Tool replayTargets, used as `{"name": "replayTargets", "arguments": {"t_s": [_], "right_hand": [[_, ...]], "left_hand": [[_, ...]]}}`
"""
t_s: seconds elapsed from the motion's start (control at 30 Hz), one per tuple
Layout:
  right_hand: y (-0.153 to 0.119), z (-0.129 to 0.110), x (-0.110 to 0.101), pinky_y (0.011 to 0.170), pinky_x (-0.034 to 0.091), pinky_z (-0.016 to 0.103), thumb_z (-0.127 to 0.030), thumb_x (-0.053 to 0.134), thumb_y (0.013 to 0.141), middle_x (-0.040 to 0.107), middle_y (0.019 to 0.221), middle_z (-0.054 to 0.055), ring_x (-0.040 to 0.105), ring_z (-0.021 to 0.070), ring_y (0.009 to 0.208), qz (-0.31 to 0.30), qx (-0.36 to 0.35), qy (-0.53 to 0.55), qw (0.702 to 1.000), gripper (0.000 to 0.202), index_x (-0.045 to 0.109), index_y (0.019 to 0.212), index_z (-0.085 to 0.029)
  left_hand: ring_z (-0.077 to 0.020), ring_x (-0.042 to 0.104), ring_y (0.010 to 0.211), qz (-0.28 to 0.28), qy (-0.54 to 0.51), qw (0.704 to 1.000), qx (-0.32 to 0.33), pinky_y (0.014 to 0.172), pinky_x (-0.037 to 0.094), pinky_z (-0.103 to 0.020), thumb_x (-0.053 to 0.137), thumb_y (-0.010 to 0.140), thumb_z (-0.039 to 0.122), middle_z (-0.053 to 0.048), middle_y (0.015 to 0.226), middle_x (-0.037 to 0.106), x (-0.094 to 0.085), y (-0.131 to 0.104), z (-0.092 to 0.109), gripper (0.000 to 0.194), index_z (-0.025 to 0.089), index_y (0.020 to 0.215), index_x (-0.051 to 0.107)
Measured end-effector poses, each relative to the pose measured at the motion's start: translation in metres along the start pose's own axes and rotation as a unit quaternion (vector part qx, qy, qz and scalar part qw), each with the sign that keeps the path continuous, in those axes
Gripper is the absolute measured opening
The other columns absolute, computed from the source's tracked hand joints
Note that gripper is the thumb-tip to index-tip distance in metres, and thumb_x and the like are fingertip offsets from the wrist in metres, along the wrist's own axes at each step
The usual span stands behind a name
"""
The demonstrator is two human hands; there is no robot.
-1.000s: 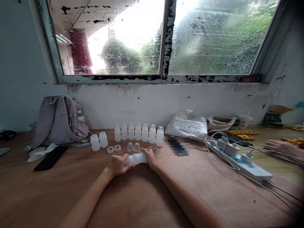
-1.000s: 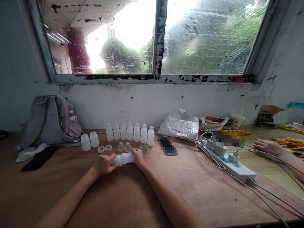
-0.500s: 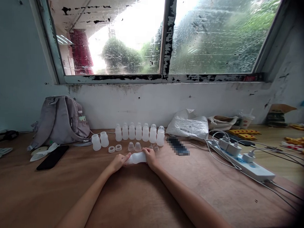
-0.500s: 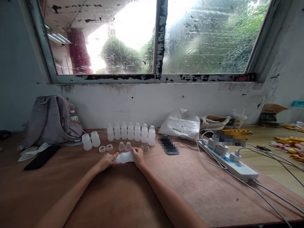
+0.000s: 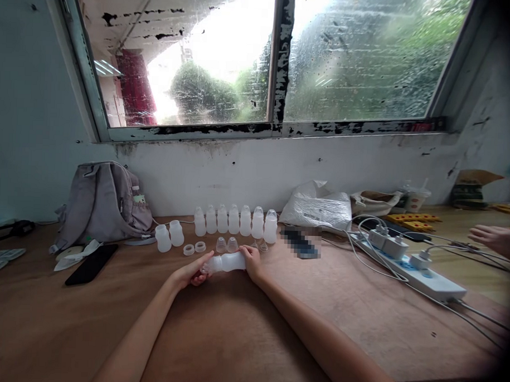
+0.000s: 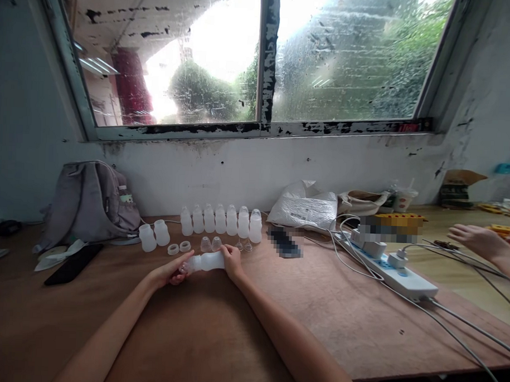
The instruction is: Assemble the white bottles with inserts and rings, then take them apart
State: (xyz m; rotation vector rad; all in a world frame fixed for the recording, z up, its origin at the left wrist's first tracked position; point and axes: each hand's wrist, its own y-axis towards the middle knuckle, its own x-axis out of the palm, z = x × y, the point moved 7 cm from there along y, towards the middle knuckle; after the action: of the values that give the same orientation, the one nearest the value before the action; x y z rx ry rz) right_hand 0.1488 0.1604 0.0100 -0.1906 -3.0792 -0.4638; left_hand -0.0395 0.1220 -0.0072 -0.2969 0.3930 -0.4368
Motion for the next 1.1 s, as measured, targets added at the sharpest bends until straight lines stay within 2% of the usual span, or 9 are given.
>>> {"name": "replayTargets", "arguments": {"t_s": [0.1, 0.27, 0.47, 0.6, 0.67, 0.73, 0.83, 0.97, 1.1], "right_hand": [[0.006, 0.009, -0.009, 0.037, 0.029, 0.020, -0.033, 0.046, 0.064, 0.054, 0.052, 0.002, 0.043, 0.0111, 0.044, 0.036, 0.026, 0.017, 0.999, 0.028, 0.062, 0.061, -0.010], [0.013, 0.022, -0.019, 0.029, 0.025, 0.020, -0.037, 0.044, 0.065, 0.052, 0.049, 0.002, 0.040, 0.0107, 0.037, 0.078, 0.071, 0.048, 0.993, 0.034, 0.062, 0.068, -0.009], [0.011, 0.021, -0.019, 0.029, 0.025, 0.022, -0.037, 0.046, 0.065, 0.052, 0.048, 0.002, 0.041, 0.0111, 0.037, 0.086, 0.094, 0.078, 0.989, 0.034, 0.062, 0.073, -0.008], [0.010, 0.020, -0.020, 0.029, 0.026, 0.022, -0.038, 0.044, 0.068, 0.051, 0.047, 0.002, 0.041, 0.0111, 0.034, 0.091, 0.105, 0.094, 0.986, 0.036, 0.061, 0.081, -0.009], [0.011, 0.021, -0.021, 0.029, 0.026, 0.023, -0.038, 0.043, 0.068, 0.052, 0.046, 0.002, 0.041, 0.0115, 0.034, 0.092, 0.107, 0.099, 0.985, 0.037, 0.061, 0.082, -0.008], [0.012, 0.022, -0.021, 0.029, 0.026, 0.023, -0.039, 0.044, 0.068, 0.052, 0.046, 0.002, 0.041, 0.0118, 0.034, 0.093, 0.108, 0.103, 0.984, 0.038, 0.061, 0.082, -0.008], [0.012, 0.023, -0.022, 0.029, 0.026, 0.023, -0.038, 0.045, 0.067, 0.052, 0.046, 0.001, 0.041, 0.0115, 0.034, 0.092, 0.109, 0.105, 0.984, 0.037, 0.062, 0.081, -0.008], [0.012, 0.023, -0.022, 0.029, 0.027, 0.023, -0.038, 0.046, 0.066, 0.052, 0.046, 0.002, 0.040, 0.0114, 0.033, 0.093, 0.110, 0.108, 0.984, 0.037, 0.062, 0.080, -0.008], [0.012, 0.022, -0.022, 0.028, 0.028, 0.024, -0.039, 0.046, 0.066, 0.051, 0.046, 0.001, 0.041, 0.0123, 0.033, 0.099, 0.109, 0.114, 0.983, 0.037, 0.062, 0.078, -0.008]], "left_hand": [[-0.0025, 0.023, 0.033, -0.043, -0.109, 0.993, -0.027, 0.032, 0.015, -0.017, 0.029, 0.066, 0.074, 0.004, 0.044, 0.035, -0.008, -0.004, -0.008, 0.065, 0.012, 0.062, 0.050], [-0.0012, 0.034, 0.040, -0.008, -0.186, 0.982, 0.027, 0.036, 0.026, -0.014, 0.045, 0.072, 0.058, 0.000, 0.073, 0.050, -0.029, -0.008, -0.011, 0.043, 0.017, 0.087, 0.046], [-0.0049, 0.045, 0.045, 0.073, -0.141, 0.985, 0.065, 0.037, 0.030, -0.016, 0.040, 0.076, 0.051, -0.003, 0.082, 0.052, -0.040, 0.003, -0.013, 0.038, 0.018, 0.094, 0.044], [-0.0055, 0.047, 0.050, 0.184, -0.106, 0.971, 0.108, 0.041, 0.034, -0.017, 0.043, 0.074, 0.051, -0.005, 0.094, 0.051, -0.050, 0.006, -0.012, 0.042, 0.021, 0.102, 0.038], [-0.0076, 0.050, 0.057, 0.252, -0.085, 0.954, 0.134, 0.046, 0.038, -0.018, 0.052, 0.069, 0.048, -0.005, 0.098, 0.048, -0.057, 0.003, -0.011, 0.048, 0.022, 0.106, 0.035], [-0.0114, 0.052, 0.065, 0.330, -0.010, 0.927, 0.175, 0.057, 0.043, -0.023, 0.059, 0.065, 0.043, -0.004, 0.096, 0.049, -0.063, -0.004, -0.006, 0.049, 0.021, 0.103, 0.038], [-0.0167, 0.053, 0.078, 0.413, 0.176, 0.856, 0.254, 0.074, 0.044, -0.030, 0.058, 0.068, 0.036, -0.004, 0.091, 0.051, -0.062, -0.014, 0.010, 0.035, 0.021, 0.097, 0.046], [-0.0198, 0.051, 0.092, 0.440, 0.332, 0.782, 0.290, 0.083, 0.040, -0.032, 0.051, 0.075, 0.027, -0.006, 0.096, 0.051, -0.050, -0.006, 0.024, 0.032, 0.021, 0.106, 0.050], [-0.0234, 0.048, 0.094, 0.444, 0.396, 0.754, 0.278, 0.084, 0.037, -0.037, 0.051, 0.074, 0.024, -0.007, 0.100, 0.052, -0.037, 0.013, 0.035, 0.039, 0.020, 0.113, 0.049]]}}
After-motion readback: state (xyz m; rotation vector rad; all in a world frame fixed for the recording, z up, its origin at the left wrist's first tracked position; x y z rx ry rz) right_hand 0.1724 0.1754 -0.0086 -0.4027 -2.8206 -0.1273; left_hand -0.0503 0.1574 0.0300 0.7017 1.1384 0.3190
